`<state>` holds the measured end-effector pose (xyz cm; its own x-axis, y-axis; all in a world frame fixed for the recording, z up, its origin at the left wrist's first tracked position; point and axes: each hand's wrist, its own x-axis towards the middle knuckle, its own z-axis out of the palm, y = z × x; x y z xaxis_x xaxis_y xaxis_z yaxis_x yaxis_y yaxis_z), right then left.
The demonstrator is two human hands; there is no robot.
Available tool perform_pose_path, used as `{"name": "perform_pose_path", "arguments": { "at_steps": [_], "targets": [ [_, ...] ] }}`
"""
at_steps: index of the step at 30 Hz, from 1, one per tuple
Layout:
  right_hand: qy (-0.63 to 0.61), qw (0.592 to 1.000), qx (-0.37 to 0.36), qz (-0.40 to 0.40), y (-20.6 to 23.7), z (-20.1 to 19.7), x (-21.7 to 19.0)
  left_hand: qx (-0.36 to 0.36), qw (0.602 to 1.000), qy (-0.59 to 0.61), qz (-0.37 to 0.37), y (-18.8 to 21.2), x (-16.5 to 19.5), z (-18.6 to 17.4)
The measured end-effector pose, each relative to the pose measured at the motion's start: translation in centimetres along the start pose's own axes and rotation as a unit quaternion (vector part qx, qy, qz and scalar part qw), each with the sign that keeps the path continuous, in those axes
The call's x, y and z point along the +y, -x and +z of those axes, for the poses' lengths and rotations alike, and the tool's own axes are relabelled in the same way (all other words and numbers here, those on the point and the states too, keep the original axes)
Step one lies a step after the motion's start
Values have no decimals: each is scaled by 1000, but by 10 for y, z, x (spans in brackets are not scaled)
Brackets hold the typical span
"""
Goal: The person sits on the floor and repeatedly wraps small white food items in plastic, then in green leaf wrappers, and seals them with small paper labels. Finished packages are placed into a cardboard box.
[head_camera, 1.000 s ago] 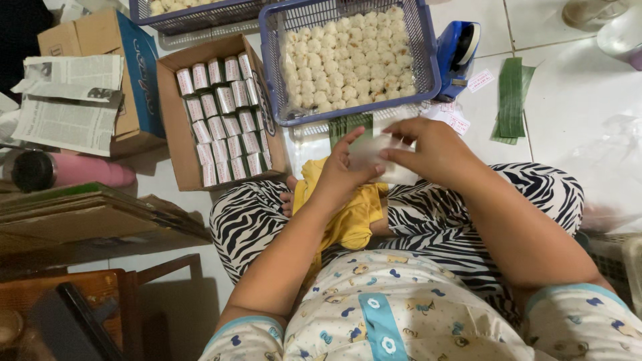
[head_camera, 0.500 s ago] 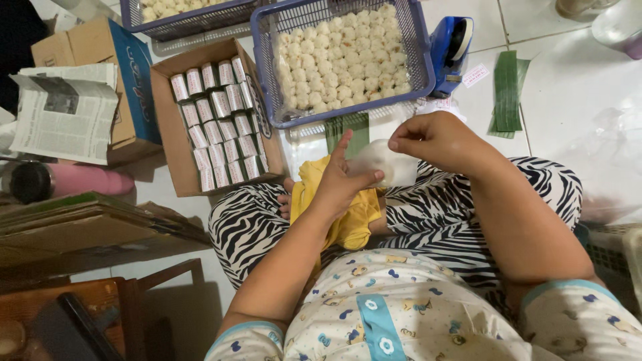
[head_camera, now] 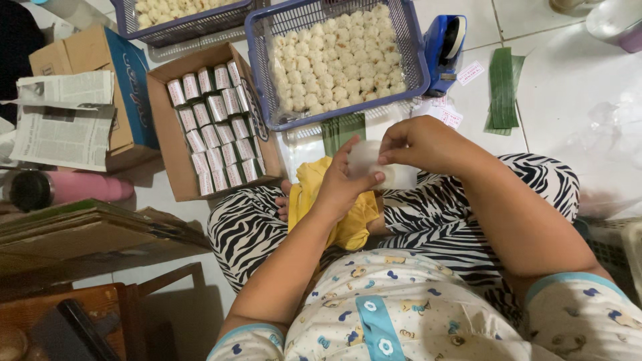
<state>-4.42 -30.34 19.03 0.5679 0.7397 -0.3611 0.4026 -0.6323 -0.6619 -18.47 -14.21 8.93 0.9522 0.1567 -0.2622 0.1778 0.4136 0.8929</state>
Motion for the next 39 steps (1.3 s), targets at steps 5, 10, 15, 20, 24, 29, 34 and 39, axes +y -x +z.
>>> {"name": "perform_pose_path", "arguments": {
  "at_steps": [5, 10, 15, 20, 24, 29, 34, 39],
  "targets": [
    [47, 995, 30, -87, 2, 1, -3, -32, 995, 72, -52, -1, -15, -8],
    [13, 974, 67, -218, 6, -4, 2, -14, 991, 122, -57, -5, -25, -8],
    [72, 983, 67, -153, 2, 7, 8, -6, 993, 85, -82, -7, -30, -8],
    [193, 937, 157, -247, 5, 14, 6, 51, 983, 129, -119, -16, -33, -11],
    [268, 881, 234, -313, 25, 26, -3, 73, 973, 179, -129, -22, -28, -20],
    [252, 887, 220, -319, 36, 32, -6, 18, 967, 205, -151, -19, -25, -35],
    [237, 911, 179, -288, 34, 43, 1, 10, 968, 194, -160, -26, -36, -37],
    [176, 943, 178, -217, 13, 63, 32, -14, 975, 69, -213, -49, -37, -56]
  ]
}}
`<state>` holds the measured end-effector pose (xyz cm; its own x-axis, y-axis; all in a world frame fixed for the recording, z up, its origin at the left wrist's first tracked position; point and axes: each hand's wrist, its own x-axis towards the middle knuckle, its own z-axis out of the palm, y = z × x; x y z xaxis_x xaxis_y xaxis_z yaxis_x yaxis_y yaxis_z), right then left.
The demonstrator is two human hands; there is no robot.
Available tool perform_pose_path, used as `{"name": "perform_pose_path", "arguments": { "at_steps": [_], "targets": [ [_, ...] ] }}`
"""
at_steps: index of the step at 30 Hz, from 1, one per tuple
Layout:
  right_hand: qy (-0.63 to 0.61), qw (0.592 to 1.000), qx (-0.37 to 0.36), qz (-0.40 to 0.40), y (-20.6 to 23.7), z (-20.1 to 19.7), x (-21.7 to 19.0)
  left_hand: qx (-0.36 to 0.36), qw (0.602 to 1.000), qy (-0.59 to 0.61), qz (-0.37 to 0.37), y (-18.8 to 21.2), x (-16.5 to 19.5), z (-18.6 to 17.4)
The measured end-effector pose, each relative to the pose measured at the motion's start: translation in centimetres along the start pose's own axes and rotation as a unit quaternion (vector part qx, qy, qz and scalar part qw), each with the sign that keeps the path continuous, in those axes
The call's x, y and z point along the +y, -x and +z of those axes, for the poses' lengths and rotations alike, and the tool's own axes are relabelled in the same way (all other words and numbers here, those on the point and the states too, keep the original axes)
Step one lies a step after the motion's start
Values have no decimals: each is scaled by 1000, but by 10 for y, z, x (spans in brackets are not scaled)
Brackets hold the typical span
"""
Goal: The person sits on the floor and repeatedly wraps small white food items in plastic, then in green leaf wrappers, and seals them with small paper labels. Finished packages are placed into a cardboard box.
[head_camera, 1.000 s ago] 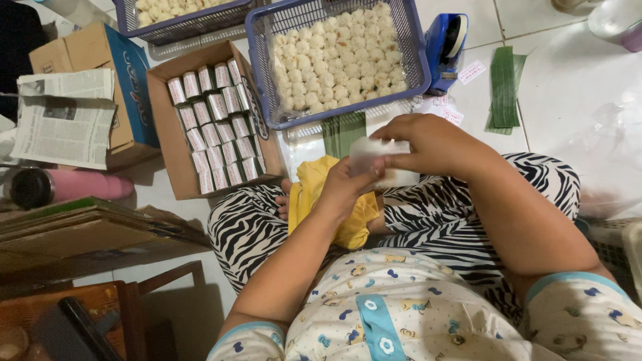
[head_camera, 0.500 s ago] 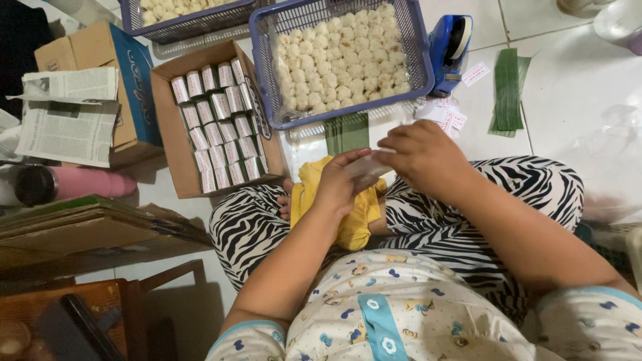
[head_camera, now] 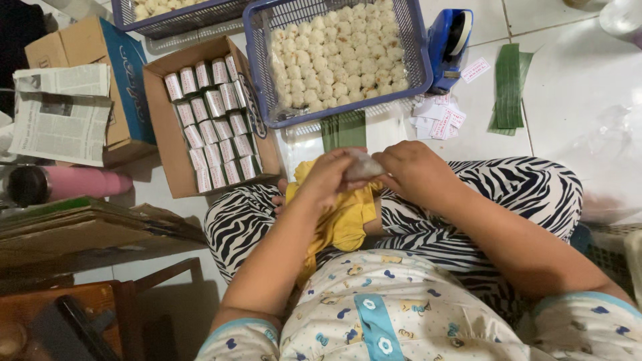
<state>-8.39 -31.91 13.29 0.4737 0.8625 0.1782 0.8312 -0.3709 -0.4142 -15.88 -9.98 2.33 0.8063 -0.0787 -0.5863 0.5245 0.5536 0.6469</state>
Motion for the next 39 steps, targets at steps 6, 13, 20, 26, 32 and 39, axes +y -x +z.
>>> {"name": "perform_pose_path", "arguments": {
  "at_steps": [6, 13, 20, 26, 32, 39],
  "targets": [
    [-507, 798, 1, 326, -10, 49, 73, 193, 906, -371, -71, -73, 48, -21],
    [-556, 750, 1, 357, 3, 79, 106, 274, 658, -697, -76, -106, 24, -14],
    [-542, 760, -12, 358, -6, 79, 110, 295, 764, -574, 29, -101, 20, -44],
    [-532, 778, -2, 334, -17, 85, 107, 359, 699, -598, 159, -101, 5, -30],
    [-519, 776, -4, 359, -5, 76, 101, 318, 812, -490, 7, -101, 9, -40],
    [-528, 766, 6, 367, -12, 73, 93, 380, 668, -638, 57, -90, -4, 6]
  ]
}}
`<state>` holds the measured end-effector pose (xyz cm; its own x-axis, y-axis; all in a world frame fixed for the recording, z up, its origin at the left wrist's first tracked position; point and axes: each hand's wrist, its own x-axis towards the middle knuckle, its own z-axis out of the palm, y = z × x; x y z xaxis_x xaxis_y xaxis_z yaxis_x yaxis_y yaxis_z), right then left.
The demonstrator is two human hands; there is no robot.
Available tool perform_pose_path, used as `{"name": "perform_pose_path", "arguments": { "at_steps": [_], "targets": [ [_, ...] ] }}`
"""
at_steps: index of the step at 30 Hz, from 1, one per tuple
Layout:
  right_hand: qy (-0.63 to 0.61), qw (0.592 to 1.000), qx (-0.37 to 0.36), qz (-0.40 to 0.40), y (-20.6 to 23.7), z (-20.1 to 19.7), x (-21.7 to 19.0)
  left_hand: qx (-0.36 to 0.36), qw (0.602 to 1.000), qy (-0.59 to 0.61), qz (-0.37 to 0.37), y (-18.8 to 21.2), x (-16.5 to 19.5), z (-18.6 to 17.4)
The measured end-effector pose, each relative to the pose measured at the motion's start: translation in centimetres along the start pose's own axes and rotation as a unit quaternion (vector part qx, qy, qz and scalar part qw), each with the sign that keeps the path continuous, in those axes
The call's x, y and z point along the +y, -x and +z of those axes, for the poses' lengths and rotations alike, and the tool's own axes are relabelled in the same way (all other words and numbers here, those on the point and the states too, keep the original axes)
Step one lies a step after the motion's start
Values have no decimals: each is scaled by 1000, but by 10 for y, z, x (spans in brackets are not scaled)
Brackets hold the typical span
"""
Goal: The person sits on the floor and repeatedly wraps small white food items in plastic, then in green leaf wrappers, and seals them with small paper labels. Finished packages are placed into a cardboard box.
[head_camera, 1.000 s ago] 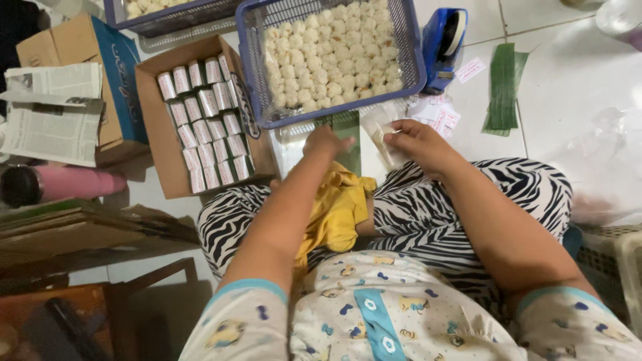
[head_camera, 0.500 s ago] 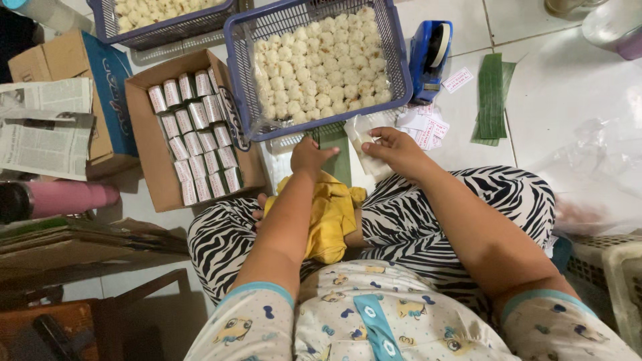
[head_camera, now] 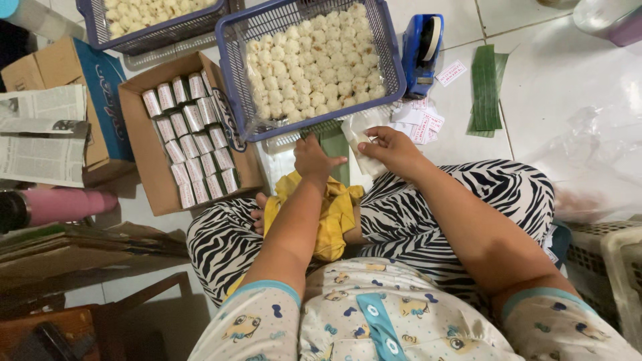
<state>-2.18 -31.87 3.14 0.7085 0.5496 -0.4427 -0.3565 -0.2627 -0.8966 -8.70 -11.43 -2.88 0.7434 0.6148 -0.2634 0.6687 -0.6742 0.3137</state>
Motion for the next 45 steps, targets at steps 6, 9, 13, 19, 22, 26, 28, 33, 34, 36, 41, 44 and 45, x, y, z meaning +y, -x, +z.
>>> {"name": "perform_pose_path", "arguments": {
  "at_steps": [6, 9, 13, 19, 22, 26, 28, 33, 34, 36, 41, 44, 45],
  "targets": [
    [13, 1000, 4, -12, -3, -2, 5, 29, 999, 17, 32, -5, -7, 5],
    [10, 1000, 3, -21, -6, -3, 6, -17, 998, 52, 10, -14, -11, 10],
    [36, 999, 9, -12, -6, -3, 6, -81, 991, 102, -24, -22, -17, 6],
    [32, 999, 13, -17, -6, -7, 4, -88, 991, 99, 35, -18, -21, 2],
    [17, 1000, 8, -21, -8, -8, 5, -25, 986, 118, 116, -6, -28, 0],
    [7, 998, 0, -58, -6, -6, 1, 57, 951, 245, 180, 11, -26, -4],
    [-46, 996, -10, -81, -2, -5, -5, -48, 846, 506, 161, 17, -20, -7],
    [-129, 973, -63, -180, 22, -2, -21, -180, 689, 695, 94, 33, -2, -24],
    [-133, 972, -68, -182, 26, 0, -23, -212, 656, 722, 61, 39, 1, -28],
    [-65, 984, -35, -160, 30, 10, -24, -265, 588, 764, 17, 50, 5, -37],
    [-7, 989, 21, -144, 25, 27, -18, -332, 503, 798, 20, 69, 10, -59],
    [62, 988, 63, -128, 27, 29, -13, -322, 525, 788, -13, 75, 10, -64],
    [64, 987, 65, -135, 27, 31, -11, -308, 541, 782, 0, 76, 10, -64]
  ]
}}
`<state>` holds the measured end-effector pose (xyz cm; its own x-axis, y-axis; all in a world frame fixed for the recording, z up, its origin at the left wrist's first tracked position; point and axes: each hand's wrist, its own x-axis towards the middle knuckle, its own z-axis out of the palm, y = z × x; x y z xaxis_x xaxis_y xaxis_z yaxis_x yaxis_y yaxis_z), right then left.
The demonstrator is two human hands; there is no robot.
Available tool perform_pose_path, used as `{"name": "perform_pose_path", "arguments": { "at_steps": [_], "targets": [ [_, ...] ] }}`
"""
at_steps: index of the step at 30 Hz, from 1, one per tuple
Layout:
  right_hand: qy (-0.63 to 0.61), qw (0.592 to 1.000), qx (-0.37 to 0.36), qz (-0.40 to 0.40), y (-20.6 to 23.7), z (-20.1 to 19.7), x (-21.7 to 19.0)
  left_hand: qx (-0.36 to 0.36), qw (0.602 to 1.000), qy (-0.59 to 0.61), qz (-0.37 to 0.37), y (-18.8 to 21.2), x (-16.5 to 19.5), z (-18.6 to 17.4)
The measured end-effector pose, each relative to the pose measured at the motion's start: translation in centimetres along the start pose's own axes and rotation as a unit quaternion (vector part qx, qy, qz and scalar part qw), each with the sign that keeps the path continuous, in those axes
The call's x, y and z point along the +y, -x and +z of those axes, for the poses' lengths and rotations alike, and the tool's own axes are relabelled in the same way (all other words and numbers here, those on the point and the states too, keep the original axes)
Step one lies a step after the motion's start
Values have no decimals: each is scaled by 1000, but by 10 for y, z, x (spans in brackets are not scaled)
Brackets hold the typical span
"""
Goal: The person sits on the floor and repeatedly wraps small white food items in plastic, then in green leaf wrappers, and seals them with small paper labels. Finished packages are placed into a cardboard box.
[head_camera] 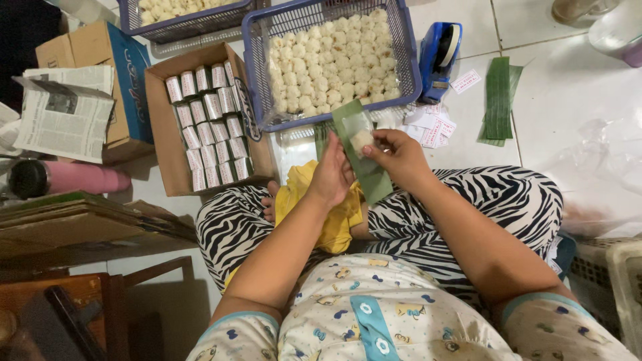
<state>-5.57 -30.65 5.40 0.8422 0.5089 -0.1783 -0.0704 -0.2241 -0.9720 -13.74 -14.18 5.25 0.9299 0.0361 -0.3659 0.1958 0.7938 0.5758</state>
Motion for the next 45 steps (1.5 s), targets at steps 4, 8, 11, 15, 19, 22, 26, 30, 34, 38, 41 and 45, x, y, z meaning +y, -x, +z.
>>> {"name": "perform_pose_path", "arguments": {
  "at_steps": [4, 8, 11, 15, 19, 22, 26, 30, 34, 38, 41, 45],
  "targets": [
    [-56, 998, -18, -31, 4, 3, 1, 2, 990, -111, 86, -2, -13, -3],
    [33, 997, -18, -74, 8, 0, -5, -3, 987, -129, 99, -5, -17, -12],
    [94, 989, -21, -112, 15, -1, -17, -17, 986, -126, 105, -5, -18, -14],
    [155, 981, -7, -114, 28, -1, -43, 3, 989, -112, 97, -3, -13, -10],
    [274, 917, 44, -287, 30, -22, -66, -5, 999, -41, 13, 4, 6, -8],
    [438, 804, 17, -401, 33, -33, -71, -67, 996, -31, -54, 11, 24, -10],
    [494, 717, -33, -491, 35, -24, -64, -122, 984, -20, -129, 18, 37, -13],
    [486, 689, -53, -535, 32, -14, -55, -117, 978, -85, -152, 21, 41, -15],
    [503, 664, -43, -552, 32, -12, -47, -114, 974, -126, -149, 22, 41, -14],
    [510, 666, -45, -542, 36, -11, -43, -97, 977, -115, -153, 19, 38, -13],
    [475, 697, -57, -534, 38, -10, -42, -87, 979, -119, -144, 19, 35, -13],
    [406, 763, -75, -498, 41, -5, -42, -60, 985, -106, -123, 19, 27, -12]
  ]
}}
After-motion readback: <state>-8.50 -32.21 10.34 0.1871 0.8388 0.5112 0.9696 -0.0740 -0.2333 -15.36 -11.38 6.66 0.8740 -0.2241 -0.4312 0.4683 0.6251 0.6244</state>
